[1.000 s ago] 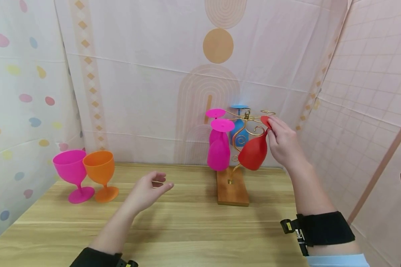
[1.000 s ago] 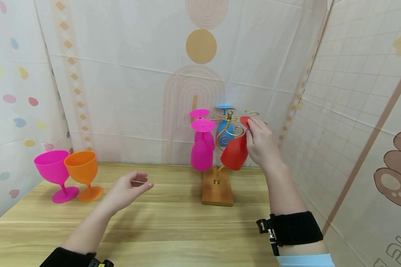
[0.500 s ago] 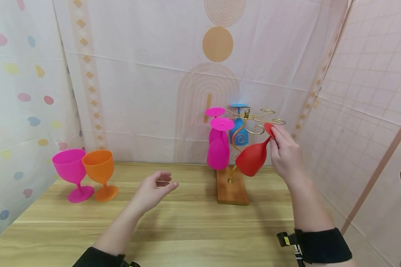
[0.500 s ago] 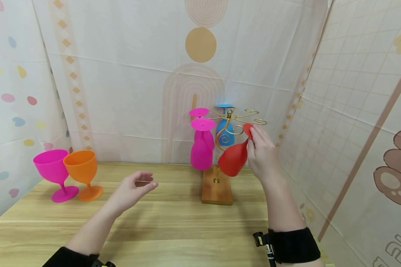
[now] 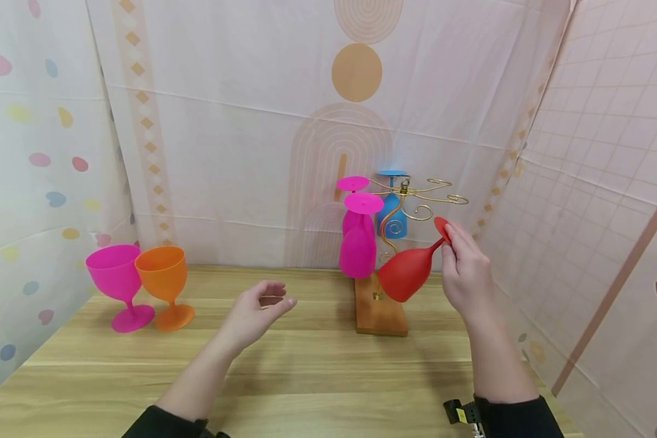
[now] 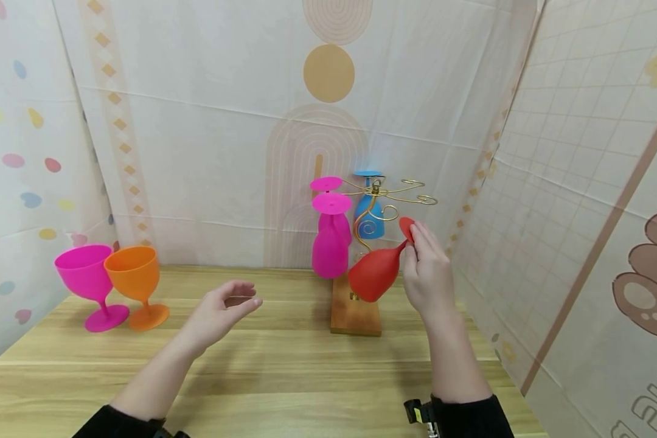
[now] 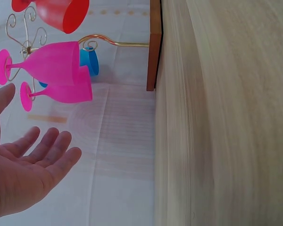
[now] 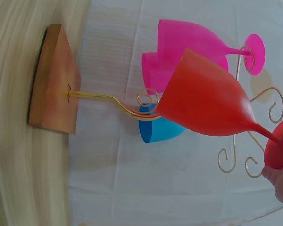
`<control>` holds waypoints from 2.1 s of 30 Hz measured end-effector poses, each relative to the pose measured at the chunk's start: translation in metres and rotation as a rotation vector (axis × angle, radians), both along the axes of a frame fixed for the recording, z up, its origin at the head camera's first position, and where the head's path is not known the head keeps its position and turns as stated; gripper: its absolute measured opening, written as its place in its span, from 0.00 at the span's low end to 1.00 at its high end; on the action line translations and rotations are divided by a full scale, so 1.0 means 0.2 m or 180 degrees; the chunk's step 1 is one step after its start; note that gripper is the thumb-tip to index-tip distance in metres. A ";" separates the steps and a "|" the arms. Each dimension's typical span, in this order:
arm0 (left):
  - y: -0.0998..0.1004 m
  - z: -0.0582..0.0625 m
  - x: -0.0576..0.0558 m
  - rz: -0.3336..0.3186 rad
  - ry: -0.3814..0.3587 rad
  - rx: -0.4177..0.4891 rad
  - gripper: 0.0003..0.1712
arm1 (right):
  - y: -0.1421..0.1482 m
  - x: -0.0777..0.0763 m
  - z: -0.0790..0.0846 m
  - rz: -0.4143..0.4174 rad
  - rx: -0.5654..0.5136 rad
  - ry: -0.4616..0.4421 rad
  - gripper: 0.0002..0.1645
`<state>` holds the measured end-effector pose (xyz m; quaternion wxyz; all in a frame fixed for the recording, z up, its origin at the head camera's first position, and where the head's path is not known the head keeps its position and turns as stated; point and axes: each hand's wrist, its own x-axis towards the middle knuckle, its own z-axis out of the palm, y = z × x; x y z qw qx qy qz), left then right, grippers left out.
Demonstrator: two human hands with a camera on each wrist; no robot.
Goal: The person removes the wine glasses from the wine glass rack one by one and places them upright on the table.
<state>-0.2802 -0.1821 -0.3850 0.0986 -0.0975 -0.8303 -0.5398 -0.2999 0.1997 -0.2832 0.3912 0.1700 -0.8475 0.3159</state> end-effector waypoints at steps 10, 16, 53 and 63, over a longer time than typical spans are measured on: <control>0.02 0.01 0.01 -0.0068 0.0040 0.0250 0.35 | -0.07 -0.02 -0.13 0.0126 -0.0199 0.0198 0.23; 0.03 0.02 0.03 -0.0076 0.0061 0.0436 0.35 | -0.14 -0.03 -0.18 0.0224 -0.0238 0.0206 0.22; 0.09 0.01 0.04 -0.0323 0.0247 0.1086 0.43 | -0.43 -0.03 -0.28 -0.0099 -0.0140 -0.0538 0.14; 0.10 0.01 0.05 -0.0425 0.0220 0.1107 0.42 | -0.45 -0.03 -0.30 -0.0102 -0.0066 -0.0729 0.12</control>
